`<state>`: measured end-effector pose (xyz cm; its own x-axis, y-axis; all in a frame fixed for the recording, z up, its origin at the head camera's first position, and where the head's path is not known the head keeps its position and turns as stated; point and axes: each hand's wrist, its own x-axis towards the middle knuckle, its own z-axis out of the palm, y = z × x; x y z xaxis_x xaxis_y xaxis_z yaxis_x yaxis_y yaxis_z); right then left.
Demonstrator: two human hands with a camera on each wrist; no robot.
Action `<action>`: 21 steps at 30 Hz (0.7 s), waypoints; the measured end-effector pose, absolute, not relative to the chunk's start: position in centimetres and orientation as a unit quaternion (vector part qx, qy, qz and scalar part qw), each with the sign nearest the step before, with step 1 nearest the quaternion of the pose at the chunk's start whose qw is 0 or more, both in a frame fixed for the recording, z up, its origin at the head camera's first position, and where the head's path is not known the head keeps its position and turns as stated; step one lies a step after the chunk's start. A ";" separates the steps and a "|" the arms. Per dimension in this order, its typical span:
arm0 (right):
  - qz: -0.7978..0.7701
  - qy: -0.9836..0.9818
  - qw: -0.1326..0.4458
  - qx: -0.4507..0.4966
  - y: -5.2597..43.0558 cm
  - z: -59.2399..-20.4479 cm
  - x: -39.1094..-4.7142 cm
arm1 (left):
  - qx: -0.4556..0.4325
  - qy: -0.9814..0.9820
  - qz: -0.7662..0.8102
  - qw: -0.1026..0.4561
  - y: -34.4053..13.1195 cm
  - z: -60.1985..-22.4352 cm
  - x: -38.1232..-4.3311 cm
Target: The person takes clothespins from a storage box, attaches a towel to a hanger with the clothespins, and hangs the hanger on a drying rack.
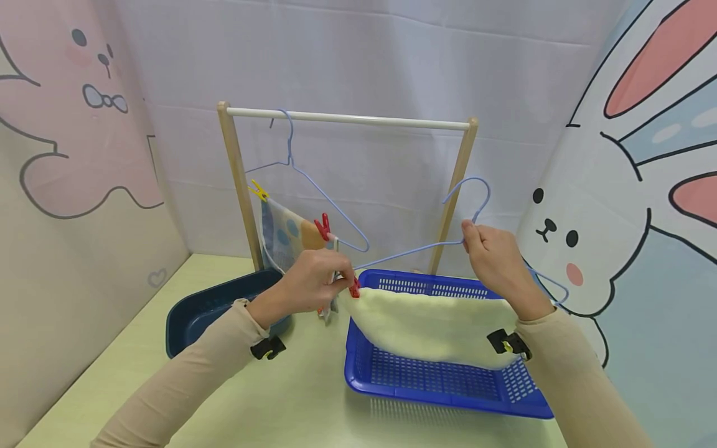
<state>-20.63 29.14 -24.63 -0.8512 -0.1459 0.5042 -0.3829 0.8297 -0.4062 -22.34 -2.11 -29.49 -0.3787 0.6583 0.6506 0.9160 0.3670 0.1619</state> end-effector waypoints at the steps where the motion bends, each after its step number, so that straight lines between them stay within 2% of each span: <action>1: 0.254 -0.928 0.233 0.142 29.1 -24.6 -20.6 | -0.500 -0.790 -0.257 0.245 -2.1 -29.5 -22.3; 9: 0.252 -0.928 0.233 0.144 29.1 -24.5 -20.7 | -0.496 -0.809 -0.221 0.224 -1.8 -29.5 -22.1; 21: 0.253 -0.929 0.225 0.145 29.3 -24.5 -20.8 | -0.499 -0.806 -0.203 0.245 -1.4 -29.8 -21.9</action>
<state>-20.81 29.30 -24.50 -0.8562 -0.1555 0.4926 -0.3841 0.8294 -0.4057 -21.94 -1.37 -29.82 -0.3813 0.7057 0.5971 0.9043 0.4188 0.0825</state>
